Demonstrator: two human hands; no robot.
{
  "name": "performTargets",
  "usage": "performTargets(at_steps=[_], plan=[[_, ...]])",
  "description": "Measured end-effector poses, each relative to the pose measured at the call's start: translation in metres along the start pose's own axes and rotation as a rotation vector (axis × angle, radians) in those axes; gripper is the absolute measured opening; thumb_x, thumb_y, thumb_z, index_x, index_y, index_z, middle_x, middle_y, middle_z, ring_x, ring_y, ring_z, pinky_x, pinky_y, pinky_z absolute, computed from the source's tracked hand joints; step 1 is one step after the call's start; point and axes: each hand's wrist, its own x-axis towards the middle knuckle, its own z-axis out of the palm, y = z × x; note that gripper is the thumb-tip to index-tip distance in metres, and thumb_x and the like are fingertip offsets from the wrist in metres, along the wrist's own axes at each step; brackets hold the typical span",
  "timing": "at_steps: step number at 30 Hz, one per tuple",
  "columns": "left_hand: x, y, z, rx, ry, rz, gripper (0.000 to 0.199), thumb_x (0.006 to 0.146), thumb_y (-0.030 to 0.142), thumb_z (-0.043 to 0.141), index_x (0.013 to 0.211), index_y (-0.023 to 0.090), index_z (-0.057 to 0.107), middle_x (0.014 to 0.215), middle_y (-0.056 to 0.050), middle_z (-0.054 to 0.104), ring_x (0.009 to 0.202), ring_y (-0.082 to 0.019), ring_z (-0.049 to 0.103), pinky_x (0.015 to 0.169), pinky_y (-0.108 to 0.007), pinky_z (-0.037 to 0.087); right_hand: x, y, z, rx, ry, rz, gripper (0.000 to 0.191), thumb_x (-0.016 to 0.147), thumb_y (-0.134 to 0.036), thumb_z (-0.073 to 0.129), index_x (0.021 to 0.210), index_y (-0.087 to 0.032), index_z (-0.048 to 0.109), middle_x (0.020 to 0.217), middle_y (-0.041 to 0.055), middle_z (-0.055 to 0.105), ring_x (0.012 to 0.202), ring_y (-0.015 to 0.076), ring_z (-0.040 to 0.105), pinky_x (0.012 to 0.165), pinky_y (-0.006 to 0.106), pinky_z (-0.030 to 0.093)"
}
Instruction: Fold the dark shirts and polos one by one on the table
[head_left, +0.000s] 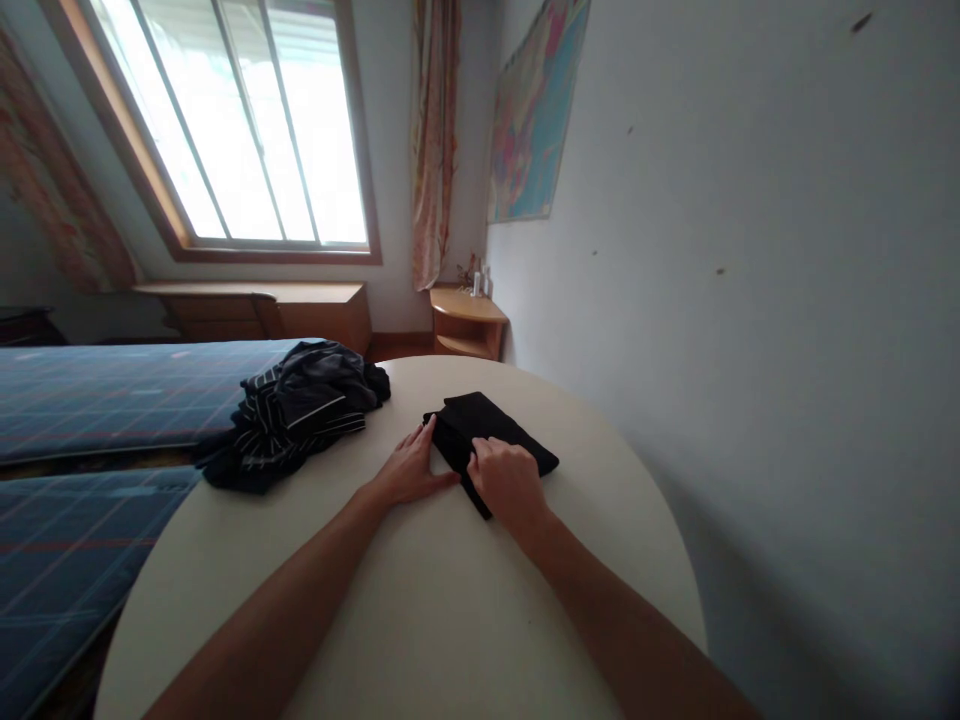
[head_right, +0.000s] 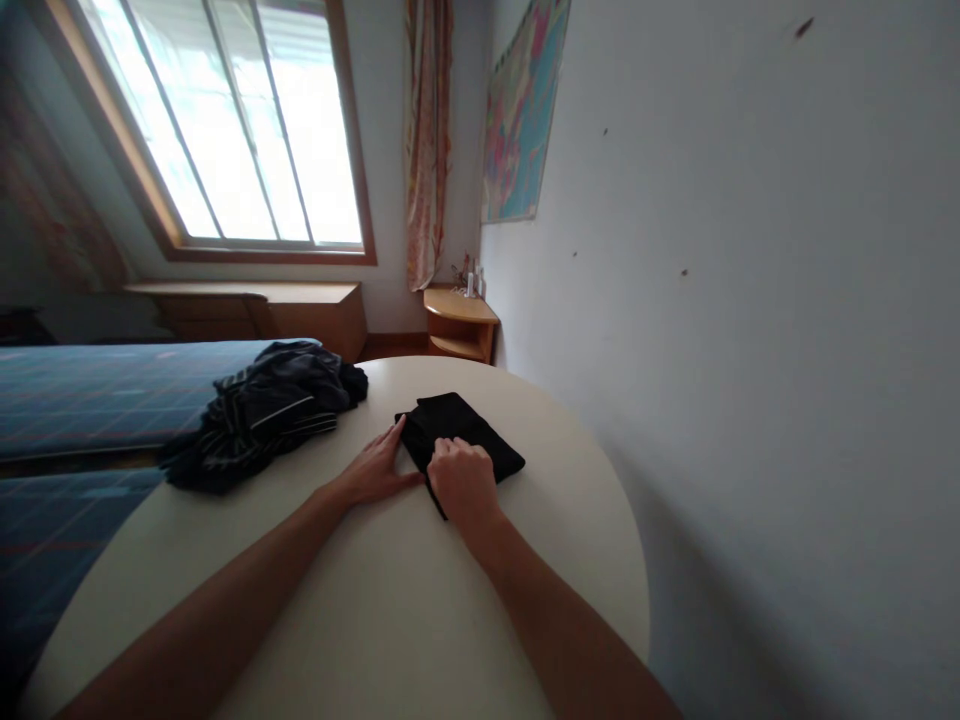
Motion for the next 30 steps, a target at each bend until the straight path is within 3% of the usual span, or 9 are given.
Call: performTargets(at_steps=[6, 11, 13, 18, 22, 27, 30], plan=[[-0.001, -0.003, 0.002, 0.031, -0.023, 0.021, 0.106, 0.079, 0.064, 0.063, 0.158, 0.013, 0.012, 0.160, -0.020, 0.027, 0.149, -0.036, 0.019, 0.120, -0.046, 0.022, -0.012, 0.000, 0.012, 0.073, -0.076, -0.040, 0.036, 0.097, -0.039, 0.048, 0.118, -0.016, 0.067, 0.121, 0.0157, 0.068, 0.113, 0.0277, 0.060, 0.091, 0.037, 0.048], [-0.001, 0.004, -0.001, 0.024, 0.073, 0.032, 0.075, 0.096, 0.056, 0.039, 0.154, 0.012, 0.024, 0.165, -0.018, 0.001, 0.152, -0.032, 0.002, 0.120, -0.046, 0.020, -0.012, 0.011, 0.007, 0.198, -0.071, 0.030, 0.035, 0.094, -0.032, 0.049, 0.120, -0.019, 0.069, 0.124, 0.0101, 0.069, 0.115, 0.0231, 0.060, 0.092, 0.032, 0.050], [-0.001, 0.008, 0.001, 0.047, 0.087, 0.029, 0.075, 0.096, 0.056, 0.038, 0.155, 0.012, 0.021, 0.165, -0.017, 0.004, 0.152, -0.029, 0.005, 0.120, -0.045, 0.020, -0.011, 0.014, 0.005, 0.224, -0.093, 0.062, 0.036, 0.090, -0.030, 0.054, 0.120, -0.018, 0.069, 0.121, 0.0101, 0.070, 0.114, 0.0238, 0.062, 0.092, 0.032, 0.050], [-0.003, 0.011, 0.012, 0.095, -0.007, 0.015, 0.089, 0.092, 0.058, 0.046, 0.157, 0.011, 0.007, 0.163, -0.020, 0.016, 0.151, -0.029, 0.016, 0.120, -0.046, 0.018, -0.006, 0.013, -0.002, 0.174, -0.155, 0.177, 0.034, 0.090, -0.029, 0.052, 0.116, -0.021, 0.072, 0.104, 0.0104, 0.076, 0.096, 0.0243, 0.070, 0.083, 0.031, 0.052], [-0.002, 0.008, 0.016, 0.101, 0.030, 0.009, 0.091, 0.091, 0.054, 0.051, 0.157, 0.014, 0.003, 0.162, -0.019, 0.019, 0.150, -0.028, 0.021, 0.119, -0.045, 0.021, -0.005, 0.008, -0.007, 0.085, -0.103, 0.223, 0.034, 0.096, -0.030, 0.044, 0.117, -0.024, 0.070, 0.095, 0.0093, 0.076, 0.088, 0.0235, 0.072, 0.075, 0.030, 0.051], [-0.001, 0.008, 0.012, 0.081, 0.069, 0.054, 0.094, 0.090, 0.050, 0.057, 0.158, 0.018, 0.001, 0.161, -0.017, 0.025, 0.148, -0.028, 0.026, 0.118, -0.045, 0.026, -0.008, 0.004, -0.007, 0.084, -0.086, 0.107, 0.030, 0.095, -0.029, 0.046, 0.113, -0.025, 0.070, 0.101, 0.0067, 0.074, 0.092, 0.0204, 0.069, 0.075, 0.027, 0.050], [-0.002, 0.009, 0.010, 0.111, 0.047, 0.055, 0.084, 0.090, 0.048, 0.056, 0.158, 0.022, 0.013, 0.161, -0.015, 0.027, 0.148, -0.029, 0.025, 0.118, -0.047, 0.026, -0.010, 0.006, -0.003, 0.110, -0.109, 0.013, 0.027, 0.095, -0.028, 0.049, 0.108, -0.023, 0.072, 0.106, 0.0065, 0.074, 0.102, 0.0196, 0.066, 0.079, 0.026, 0.049]])
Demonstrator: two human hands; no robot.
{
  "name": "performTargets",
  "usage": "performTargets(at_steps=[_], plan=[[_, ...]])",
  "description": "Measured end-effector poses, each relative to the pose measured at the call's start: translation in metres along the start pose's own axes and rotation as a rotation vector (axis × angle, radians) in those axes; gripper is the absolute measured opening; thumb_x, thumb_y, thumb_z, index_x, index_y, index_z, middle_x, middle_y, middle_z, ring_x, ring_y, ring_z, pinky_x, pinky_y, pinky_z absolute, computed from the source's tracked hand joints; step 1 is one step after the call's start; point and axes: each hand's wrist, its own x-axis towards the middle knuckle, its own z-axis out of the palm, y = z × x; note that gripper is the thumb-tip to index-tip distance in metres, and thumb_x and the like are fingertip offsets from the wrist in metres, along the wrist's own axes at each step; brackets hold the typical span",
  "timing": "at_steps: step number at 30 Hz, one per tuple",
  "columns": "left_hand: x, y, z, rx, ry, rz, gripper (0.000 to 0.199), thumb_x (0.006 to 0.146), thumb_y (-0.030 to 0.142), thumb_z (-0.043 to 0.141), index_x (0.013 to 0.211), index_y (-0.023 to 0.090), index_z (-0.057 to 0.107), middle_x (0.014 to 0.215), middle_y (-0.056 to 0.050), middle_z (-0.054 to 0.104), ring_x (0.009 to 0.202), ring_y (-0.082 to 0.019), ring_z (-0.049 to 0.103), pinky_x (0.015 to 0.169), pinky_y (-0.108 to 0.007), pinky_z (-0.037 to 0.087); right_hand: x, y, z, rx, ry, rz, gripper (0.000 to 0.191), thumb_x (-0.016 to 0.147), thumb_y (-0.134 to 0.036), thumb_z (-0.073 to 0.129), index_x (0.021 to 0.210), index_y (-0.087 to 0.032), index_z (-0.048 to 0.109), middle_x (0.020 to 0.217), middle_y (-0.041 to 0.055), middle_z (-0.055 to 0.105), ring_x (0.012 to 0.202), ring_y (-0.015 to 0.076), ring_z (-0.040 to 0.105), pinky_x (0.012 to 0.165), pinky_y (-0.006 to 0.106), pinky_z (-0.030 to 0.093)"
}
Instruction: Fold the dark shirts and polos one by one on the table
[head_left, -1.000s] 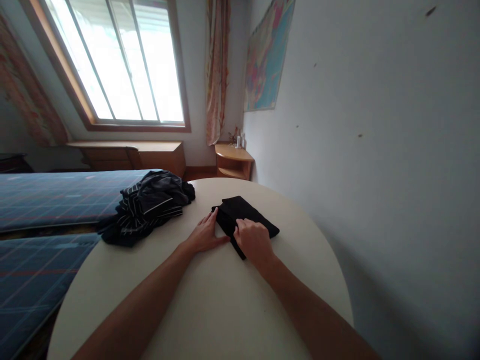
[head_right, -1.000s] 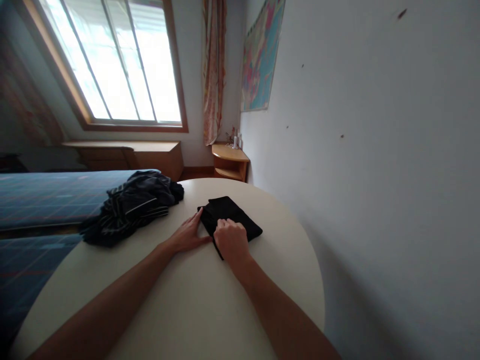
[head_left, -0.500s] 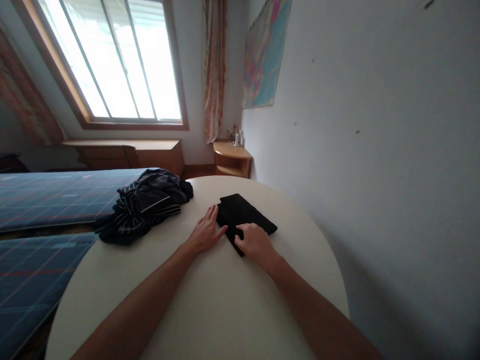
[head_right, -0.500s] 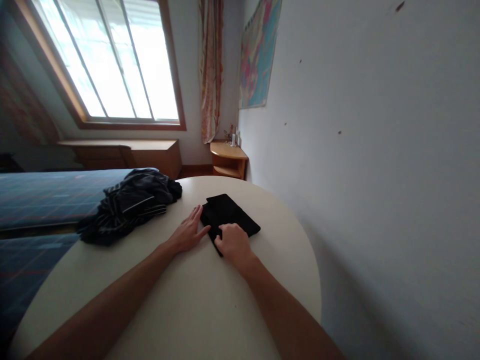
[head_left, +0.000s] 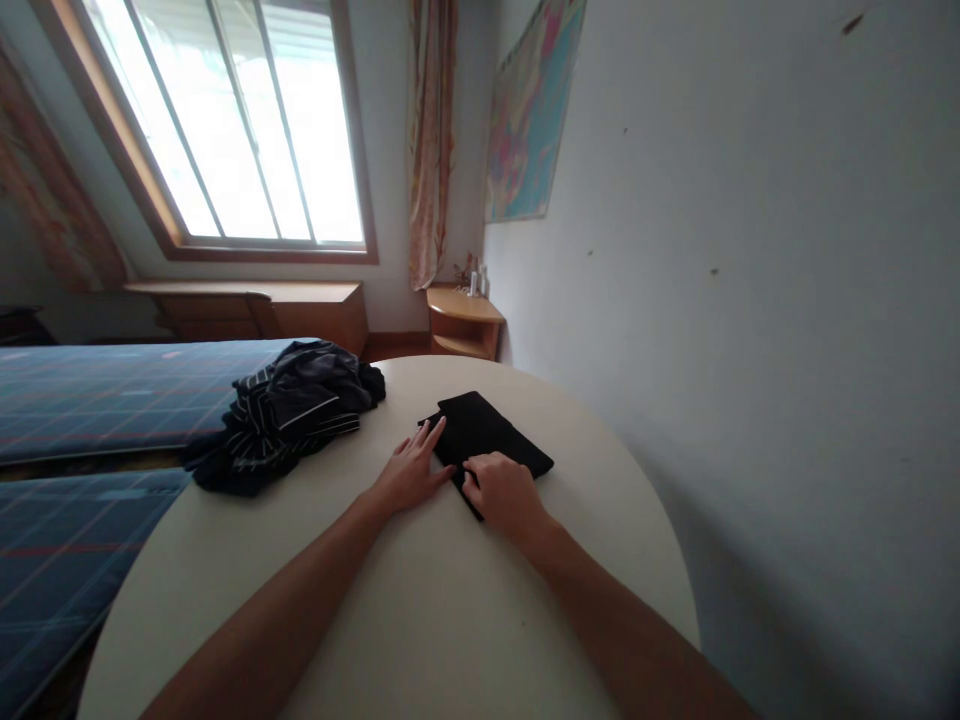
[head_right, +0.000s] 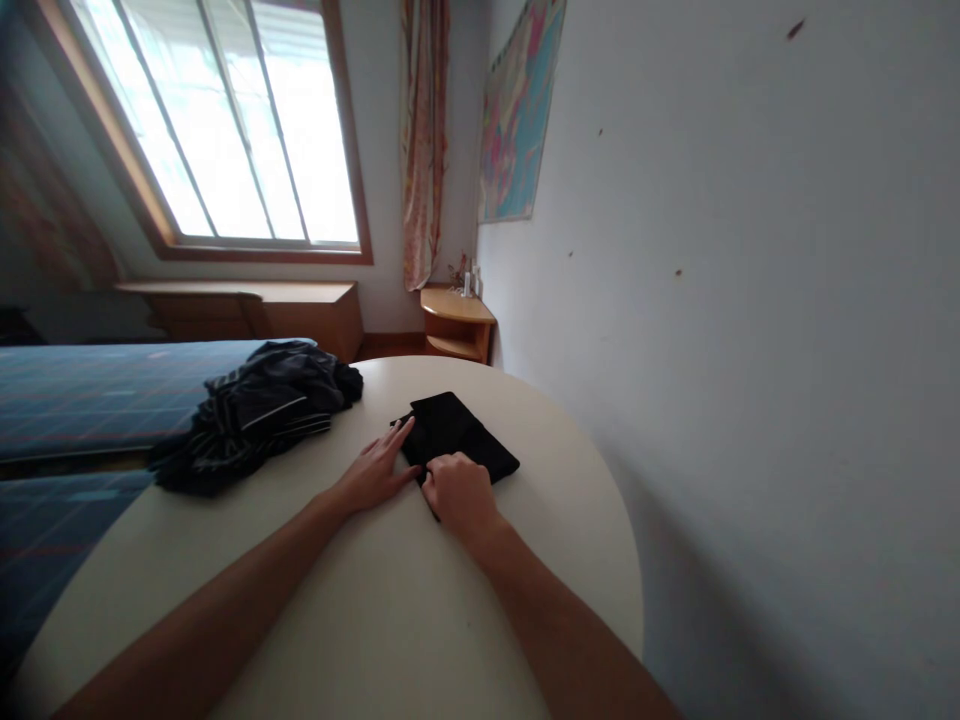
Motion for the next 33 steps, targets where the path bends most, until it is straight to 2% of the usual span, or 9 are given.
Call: performTargets(at_steps=[4, 9, 12, 15, 17, 19, 22, 28, 33], plan=[[-0.001, 0.003, -0.003, 0.037, -0.031, -0.014, 0.068, 0.092, 0.047, 0.053, 0.152, 0.021, 0.033, 0.162, -0.016, 0.023, 0.147, -0.031, 0.027, 0.118, -0.048, 0.025, 0.000, 0.004, 0.003, 0.032, 0.006, -0.069, 0.026, 0.094, -0.030, 0.053, 0.105, -0.020, 0.075, 0.110, 0.0071, 0.073, 0.106, 0.0198, 0.062, 0.085, 0.026, 0.048], [0.000, 0.009, -0.009, -0.028, -0.021, -0.072, 0.048, 0.102, 0.044, 0.031, 0.142, 0.022, 0.047, 0.161, -0.011, 0.029, 0.142, -0.026, 0.039, 0.117, -0.045, 0.030, -0.001, 0.002, 0.003, 0.140, -0.001, -0.084, 0.027, 0.094, -0.033, 0.054, 0.104, -0.020, 0.076, 0.107, 0.0066, 0.074, 0.100, 0.0188, 0.065, 0.089, 0.026, 0.046], [0.001, 0.010, -0.009, -0.056, 0.036, -0.096, 0.045, 0.100, 0.046, 0.037, 0.132, 0.020, 0.054, 0.159, -0.011, 0.032, 0.141, -0.026, 0.042, 0.115, -0.043, 0.034, 0.001, 0.001, 0.000, 0.224, -0.015, -0.096, 0.031, 0.097, -0.033, 0.048, 0.099, -0.021, 0.076, 0.098, 0.0052, 0.076, 0.089, 0.0173, 0.068, 0.086, 0.026, 0.047], [0.003, 0.007, -0.006, -0.051, 0.085, -0.045, 0.046, 0.096, 0.043, 0.046, 0.134, 0.018, 0.052, 0.162, -0.011, 0.026, 0.146, -0.026, 0.032, 0.117, -0.042, 0.032, 0.005, 0.009, 0.002, 0.251, 0.093, -0.082, 0.035, 0.098, -0.033, 0.045, 0.120, -0.022, 0.069, 0.120, 0.0072, 0.070, 0.107, 0.0186, 0.065, 0.096, 0.028, 0.045], [0.003, 0.006, -0.003, -0.041, 0.069, -0.003, 0.052, 0.096, 0.039, 0.046, 0.143, 0.018, 0.044, 0.162, -0.008, 0.025, 0.149, -0.025, 0.024, 0.119, -0.043, 0.029, 0.007, 0.018, 0.008, 0.202, 0.121, -0.070, 0.050, 0.095, -0.041, 0.050, 0.141, -0.021, 0.054, 0.147, 0.0095, 0.052, 0.134, 0.0235, 0.047, 0.111, 0.036, 0.035], [0.003, 0.006, -0.001, -0.023, 0.024, -0.012, 0.056, 0.097, 0.038, 0.043, 0.149, 0.019, 0.036, 0.161, -0.006, 0.028, 0.150, -0.025, 0.022, 0.119, -0.044, 0.028, 0.008, 0.026, 0.016, 0.142, 0.030, -0.043, 0.065, 0.094, -0.054, 0.048, 0.151, -0.023, 0.041, 0.160, 0.0095, 0.032, 0.148, 0.0293, 0.024, 0.119, 0.046, 0.022], [0.002, 0.007, 0.000, 0.030, -0.010, -0.075, 0.060, 0.097, 0.040, 0.041, 0.152, 0.018, 0.034, 0.161, -0.007, 0.030, 0.148, -0.028, 0.025, 0.119, -0.046, 0.026, 0.007, 0.032, 0.026, 0.094, -0.126, -0.003, 0.069, 0.096, -0.063, 0.035, 0.154, -0.026, 0.034, 0.164, 0.0075, 0.020, 0.151, 0.0329, 0.008, 0.120, 0.055, 0.011], [0.002, 0.009, -0.001, 0.060, 0.000, -0.095, 0.059, 0.097, 0.042, 0.041, 0.151, 0.018, 0.036, 0.160, -0.008, 0.032, 0.145, -0.027, 0.033, 0.118, -0.045, 0.028, 0.005, 0.029, 0.020, 0.101, -0.128, -0.021, 0.069, 0.098, -0.066, 0.023, 0.152, -0.027, 0.038, 0.163, 0.0071, 0.024, 0.151, 0.0326, 0.010, 0.120, 0.055, 0.009], [0.004, 0.002, -0.002, -0.009, 0.036, -0.093, 0.050, 0.101, 0.034, 0.031, 0.146, 0.018, 0.043, 0.156, -0.009, 0.039, 0.140, -0.023, 0.042, 0.116, -0.041, 0.032, -0.004, 0.011, 0.014, 0.131, -0.124, -0.209, 0.066, 0.096, -0.068, 0.029, 0.154, -0.035, 0.031, 0.163, 0.0024, 0.025, 0.151, 0.0295, 0.012, 0.120, 0.057, 0.007]])
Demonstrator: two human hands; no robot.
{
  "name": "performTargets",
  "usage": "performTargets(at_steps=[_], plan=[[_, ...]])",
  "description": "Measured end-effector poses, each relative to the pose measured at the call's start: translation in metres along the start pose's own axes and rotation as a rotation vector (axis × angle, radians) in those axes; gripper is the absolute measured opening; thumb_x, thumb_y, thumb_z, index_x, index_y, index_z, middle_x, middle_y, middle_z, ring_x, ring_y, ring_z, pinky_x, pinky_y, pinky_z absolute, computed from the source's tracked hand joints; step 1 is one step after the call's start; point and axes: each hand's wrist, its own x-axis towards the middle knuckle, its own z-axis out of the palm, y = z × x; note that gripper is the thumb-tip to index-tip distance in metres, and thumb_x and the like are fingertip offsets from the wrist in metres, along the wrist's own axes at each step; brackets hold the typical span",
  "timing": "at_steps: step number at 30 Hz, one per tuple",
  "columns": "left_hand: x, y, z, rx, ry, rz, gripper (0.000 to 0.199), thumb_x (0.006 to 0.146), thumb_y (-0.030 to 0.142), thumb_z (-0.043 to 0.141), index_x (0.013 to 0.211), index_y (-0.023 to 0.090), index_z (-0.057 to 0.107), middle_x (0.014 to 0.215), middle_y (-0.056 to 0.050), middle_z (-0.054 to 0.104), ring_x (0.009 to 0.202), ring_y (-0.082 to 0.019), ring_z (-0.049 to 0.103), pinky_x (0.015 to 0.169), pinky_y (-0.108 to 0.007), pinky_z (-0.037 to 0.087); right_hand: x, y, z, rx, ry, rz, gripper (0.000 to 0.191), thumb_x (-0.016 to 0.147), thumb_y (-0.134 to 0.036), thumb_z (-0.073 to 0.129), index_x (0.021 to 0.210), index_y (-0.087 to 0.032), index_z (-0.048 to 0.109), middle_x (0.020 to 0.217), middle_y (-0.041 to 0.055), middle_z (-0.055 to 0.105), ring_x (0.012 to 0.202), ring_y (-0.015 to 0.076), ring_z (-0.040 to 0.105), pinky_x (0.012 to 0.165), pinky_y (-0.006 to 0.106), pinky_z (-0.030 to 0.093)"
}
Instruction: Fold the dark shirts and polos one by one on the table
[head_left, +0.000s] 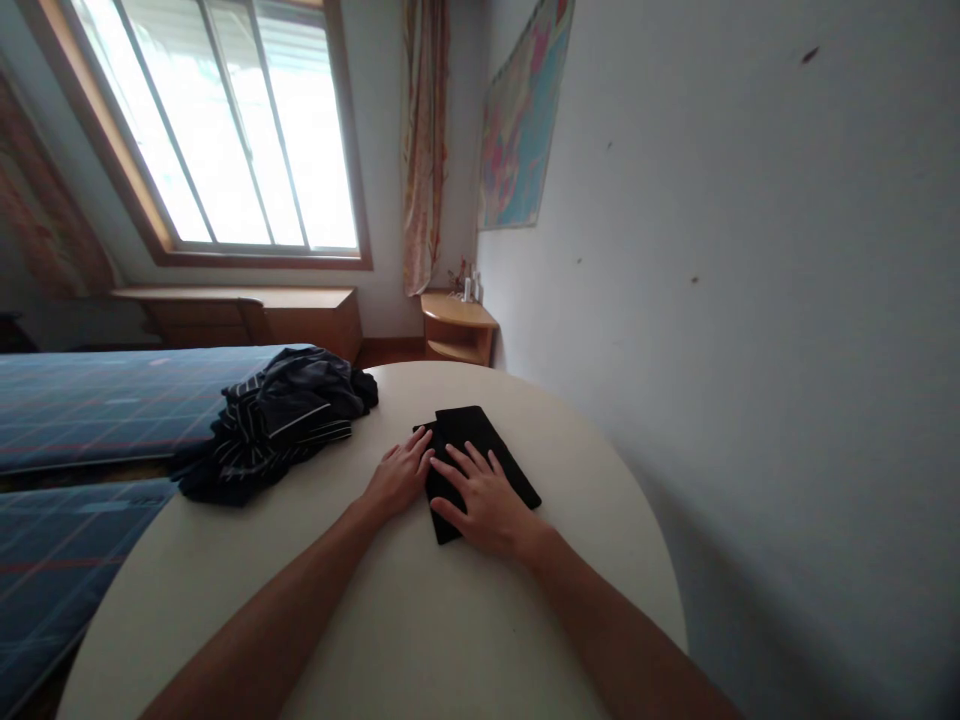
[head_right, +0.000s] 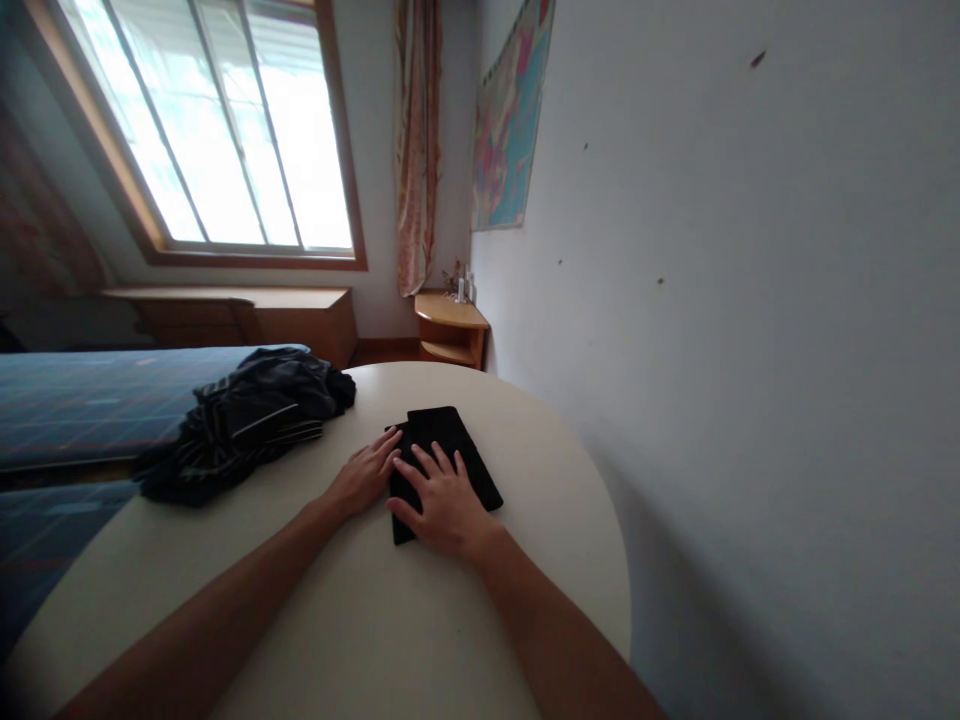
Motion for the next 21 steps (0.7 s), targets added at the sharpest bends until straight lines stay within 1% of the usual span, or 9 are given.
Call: performTargets(at_steps=[2, 4, 7, 10, 13, 15, 17, 19, 21], plan=[[0.002, -0.004, 0.000, -0.048, 0.055, -0.039, 0.049, 0.101, 0.032, 0.029, 0.144, 0.017, 0.046, 0.152, -0.010, 0.045, 0.135, -0.021, 0.049, 0.113, -0.037, 0.037, -0.001, -0.006, 0.005, -0.006, -0.044, -0.025, 0.065, 0.096, -0.068, 0.031, 0.152, -0.036, 0.034, 0.163, 0.0024, 0.024, 0.151, 0.0309, 0.012, 0.119, 0.060, 0.006], [0.003, -0.008, 0.000, -0.067, 0.103, -0.087, 0.048, 0.100, 0.029, 0.031, 0.143, 0.016, 0.047, 0.150, -0.011, 0.048, 0.131, -0.021, 0.053, 0.112, -0.036, 0.040, 0.000, -0.007, 0.011, -0.031, -0.050, -0.010, 0.062, 0.097, -0.066, 0.031, 0.150, -0.036, 0.039, 0.162, 0.0034, 0.026, 0.150, 0.0318, 0.013, 0.118, 0.061, 0.005], [0.003, -0.011, 0.003, -0.007, 0.092, -0.092, 0.048, 0.096, 0.025, 0.039, 0.141, 0.013, 0.048, 0.148, -0.013, 0.050, 0.134, -0.024, 0.050, 0.114, -0.038, 0.037, 0.006, 0.004, 0.016, -0.064, -0.013, 0.030, 0.057, 0.099, -0.062, 0.031, 0.148, -0.036, 0.041, 0.161, 0.0036, 0.029, 0.150, 0.0310, 0.016, 0.118, 0.060, 0.009], [0.000, -0.011, 0.005, 0.080, 0.037, -0.067, 0.050, 0.095, 0.030, 0.045, 0.142, 0.011, 0.048, 0.148, -0.015, 0.049, 0.140, -0.028, 0.042, 0.116, -0.044, 0.032, 0.013, 0.025, 0.014, -0.115, 0.038, 0.102, 0.054, 0.099, -0.060, 0.032, 0.147, -0.037, 0.043, 0.160, 0.0049, 0.032, 0.148, 0.0311, 0.020, 0.117, 0.061, 0.009], [-0.002, -0.009, 0.006, 0.114, 0.002, -0.065, 0.049, 0.095, 0.032, 0.045, 0.141, 0.013, 0.049, 0.150, -0.014, 0.047, 0.142, -0.029, 0.038, 0.117, -0.045, 0.030, 0.017, 0.050, 0.009, -0.210, 0.123, 0.227, 0.050, 0.100, -0.055, 0.035, 0.145, -0.036, 0.047, 0.156, 0.0083, 0.038, 0.145, 0.0306, 0.025, 0.117, 0.060, 0.009], [-0.003, -0.009, 0.005, 0.117, -0.012, -0.064, 0.048, 0.095, 0.032, 0.045, 0.140, 0.014, 0.049, 0.150, -0.014, 0.047, 0.143, -0.028, 0.038, 0.117, -0.044, 0.030, 0.017, 0.066, 0.005, -0.257, 0.177, 0.343, 0.048, 0.101, -0.049, 0.037, 0.145, -0.034, 0.048, 0.150, 0.0111, 0.044, 0.140, 0.0301, 0.032, 0.116, 0.058, 0.014], [-0.003, -0.009, 0.005, 0.116, -0.018, -0.055, 0.048, 0.095, 0.032, 0.045, 0.140, 0.015, 0.049, 0.151, -0.014, 0.046, 0.143, -0.028, 0.038, 0.117, -0.045, 0.030, 0.015, 0.083, 0.002, -0.264, 0.200, 0.461, 0.048, 0.102, -0.046, 0.036, 0.146, -0.031, 0.047, 0.146, 0.0129, 0.048, 0.135, 0.0299, 0.037, 0.113, 0.057, 0.021], [-0.003, -0.009, 0.005, 0.113, -0.017, -0.049, 0.046, 0.095, 0.032, 0.045, 0.139, 0.016, 0.050, 0.150, -0.015, 0.046, 0.142, -0.028, 0.038, 0.117, -0.046, 0.030, 0.014, 0.102, -0.001, -0.244, 0.199, 0.547, 0.048, 0.102, -0.045, 0.034, 0.147, -0.031, 0.045, 0.147, 0.0124, 0.047, 0.136, 0.0301, 0.037, 0.112, 0.058, 0.022], [-0.003, -0.009, 0.005, 0.110, -0.015, -0.047, 0.045, 0.095, 0.032, 0.045, 0.137, 0.018, 0.051, 0.150, -0.015, 0.047, 0.142, -0.029, 0.038, 0.116, -0.047, 0.030, 0.014, 0.120, -0.003, -0.211, 0.180, 0.608, 0.049, 0.103, -0.045, 0.030, 0.148, -0.032, 0.044, 0.151, 0.0100, 0.044, 0.140, 0.0300, 0.032, 0.113, 0.062, 0.018]])
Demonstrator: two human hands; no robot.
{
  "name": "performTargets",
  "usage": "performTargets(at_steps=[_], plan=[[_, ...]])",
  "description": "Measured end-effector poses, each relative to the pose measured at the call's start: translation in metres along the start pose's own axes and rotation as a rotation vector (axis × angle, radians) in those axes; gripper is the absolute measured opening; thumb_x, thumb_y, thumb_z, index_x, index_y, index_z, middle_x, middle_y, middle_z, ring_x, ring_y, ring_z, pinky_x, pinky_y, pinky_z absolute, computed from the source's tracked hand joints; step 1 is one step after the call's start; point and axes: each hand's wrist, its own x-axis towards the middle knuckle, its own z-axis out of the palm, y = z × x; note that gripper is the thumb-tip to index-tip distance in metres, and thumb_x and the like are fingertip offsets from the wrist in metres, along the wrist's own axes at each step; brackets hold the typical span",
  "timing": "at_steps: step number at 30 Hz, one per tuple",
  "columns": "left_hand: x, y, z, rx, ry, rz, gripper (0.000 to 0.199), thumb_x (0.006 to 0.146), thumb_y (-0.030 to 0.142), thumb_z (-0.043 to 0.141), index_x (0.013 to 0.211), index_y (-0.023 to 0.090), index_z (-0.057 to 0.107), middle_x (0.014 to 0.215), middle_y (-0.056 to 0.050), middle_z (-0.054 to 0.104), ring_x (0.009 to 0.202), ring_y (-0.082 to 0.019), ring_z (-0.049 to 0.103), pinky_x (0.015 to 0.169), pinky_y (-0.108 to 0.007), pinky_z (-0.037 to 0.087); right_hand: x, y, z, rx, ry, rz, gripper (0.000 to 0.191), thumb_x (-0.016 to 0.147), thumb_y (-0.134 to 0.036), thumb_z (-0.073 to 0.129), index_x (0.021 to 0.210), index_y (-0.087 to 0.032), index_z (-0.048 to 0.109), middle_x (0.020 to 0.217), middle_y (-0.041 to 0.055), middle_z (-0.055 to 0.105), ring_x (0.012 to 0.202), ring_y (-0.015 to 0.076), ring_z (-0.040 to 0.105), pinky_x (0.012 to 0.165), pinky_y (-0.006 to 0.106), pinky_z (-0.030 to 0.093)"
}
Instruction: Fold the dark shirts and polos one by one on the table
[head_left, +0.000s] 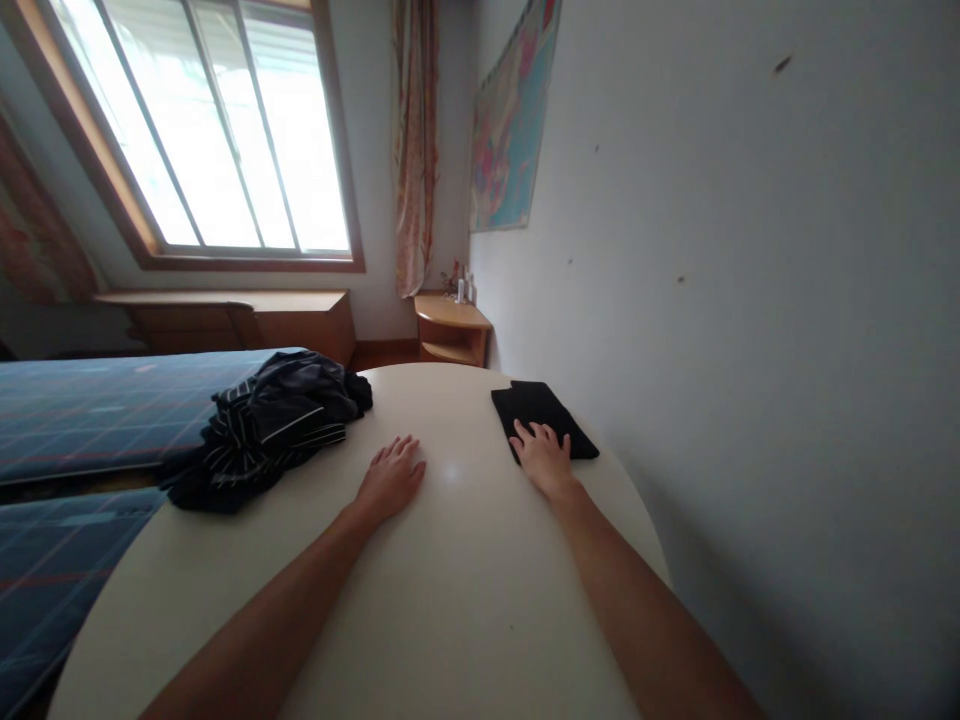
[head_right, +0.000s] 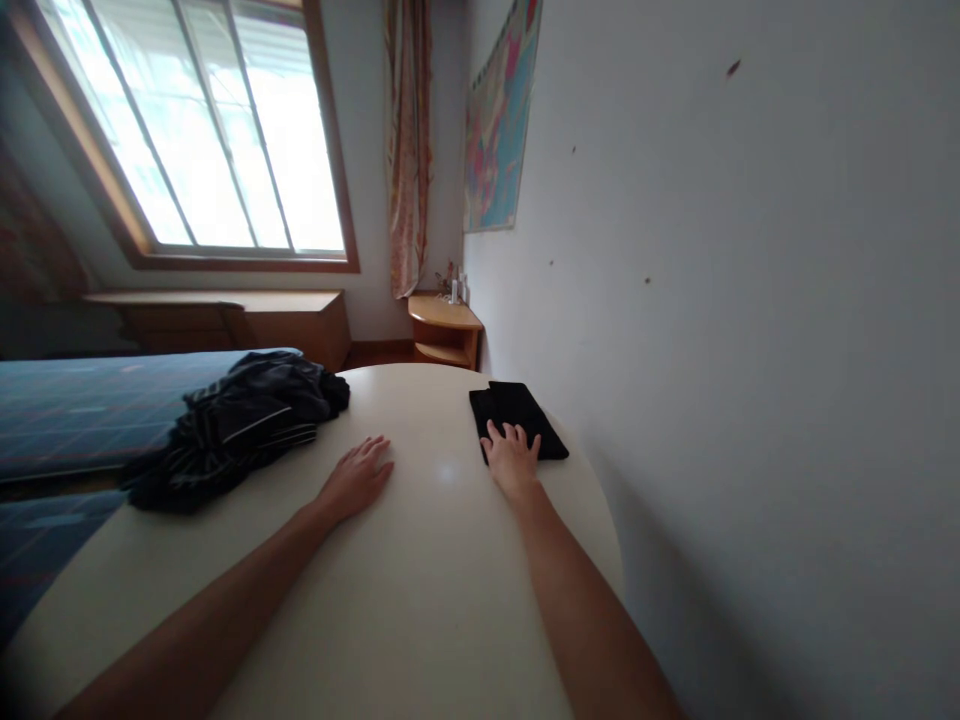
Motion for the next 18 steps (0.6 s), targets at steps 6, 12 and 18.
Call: performTargets(at_steps=[6, 12, 18], plan=[[-0.001, 0.002, -0.003, 0.027, -0.016, 0.006, 0.044, 0.096, 0.031, 0.044, 0.137, 0.017, 0.051, 0.150, -0.015, 0.046, 0.143, -0.029, 0.038, 0.116, -0.046, 0.031, 0.024, 0.030, 0.009, 0.039, -0.024, 0.066, 0.050, 0.103, -0.046, 0.028, 0.149, -0.032, 0.041, 0.156, 0.0051, 0.038, 0.146, 0.0285, 0.023, 0.116, 0.063, 0.010], [0.000, 0.003, -0.004, 0.038, -0.027, 0.007, 0.045, 0.096, 0.032, 0.043, 0.137, 0.015, 0.051, 0.150, -0.015, 0.046, 0.143, -0.029, 0.036, 0.116, -0.047, 0.030, 0.031, 0.043, 0.015, 0.028, 0.040, 0.012, 0.048, 0.102, -0.046, 0.028, 0.144, -0.032, 0.049, 0.154, 0.0035, 0.042, 0.144, 0.0254, 0.027, 0.117, 0.059, 0.010], [-0.001, 0.001, -0.002, 0.011, -0.010, 0.004, 0.042, 0.095, 0.031, 0.045, 0.134, 0.017, 0.053, 0.149, -0.015, 0.047, 0.142, -0.029, 0.038, 0.116, -0.047, 0.029, 0.031, 0.045, 0.015, 0.045, 0.111, 0.098, 0.044, 0.102, -0.045, 0.032, 0.139, -0.037, 0.054, 0.153, 0.0008, 0.043, 0.144, 0.0286, 0.025, 0.114, 0.064, 0.008]])
